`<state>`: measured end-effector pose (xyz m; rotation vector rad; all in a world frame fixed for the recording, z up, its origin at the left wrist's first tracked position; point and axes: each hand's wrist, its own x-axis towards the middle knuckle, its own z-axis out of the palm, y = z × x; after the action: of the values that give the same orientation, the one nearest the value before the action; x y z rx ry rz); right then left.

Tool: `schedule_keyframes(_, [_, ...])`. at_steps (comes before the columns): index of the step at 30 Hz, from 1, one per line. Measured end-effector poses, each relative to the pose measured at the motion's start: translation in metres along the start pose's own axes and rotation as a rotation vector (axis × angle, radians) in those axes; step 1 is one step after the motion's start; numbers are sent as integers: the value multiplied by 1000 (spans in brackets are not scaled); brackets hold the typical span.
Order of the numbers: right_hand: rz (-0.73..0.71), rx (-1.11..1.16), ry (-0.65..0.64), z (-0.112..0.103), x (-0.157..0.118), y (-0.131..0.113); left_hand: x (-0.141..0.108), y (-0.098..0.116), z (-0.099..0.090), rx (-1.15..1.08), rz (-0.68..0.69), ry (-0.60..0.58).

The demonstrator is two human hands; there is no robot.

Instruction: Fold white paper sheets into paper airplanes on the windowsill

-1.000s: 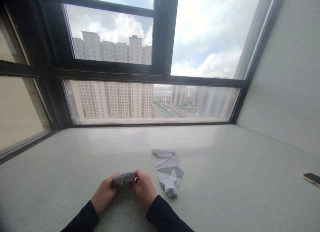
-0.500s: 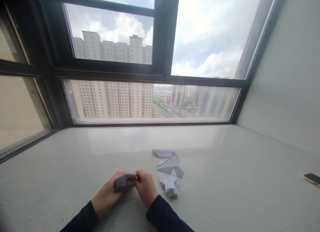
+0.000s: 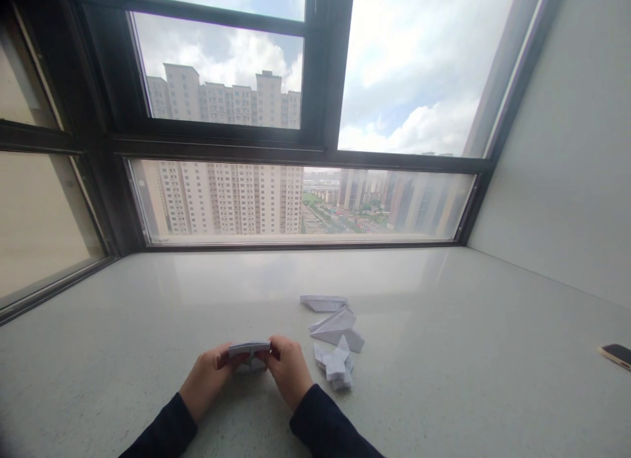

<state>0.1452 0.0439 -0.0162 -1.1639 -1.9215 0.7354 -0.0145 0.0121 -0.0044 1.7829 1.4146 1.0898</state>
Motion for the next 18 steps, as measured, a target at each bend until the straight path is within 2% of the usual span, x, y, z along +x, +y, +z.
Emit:
schedule_keyframes(9, [22, 83, -2, 0, 0, -3, 1, -4, 1, -213, -40, -49])
schedule_keyframes(18, [49, 168, -44, 4, -2, -4, 1, -2, 2, -333, -100, 21])
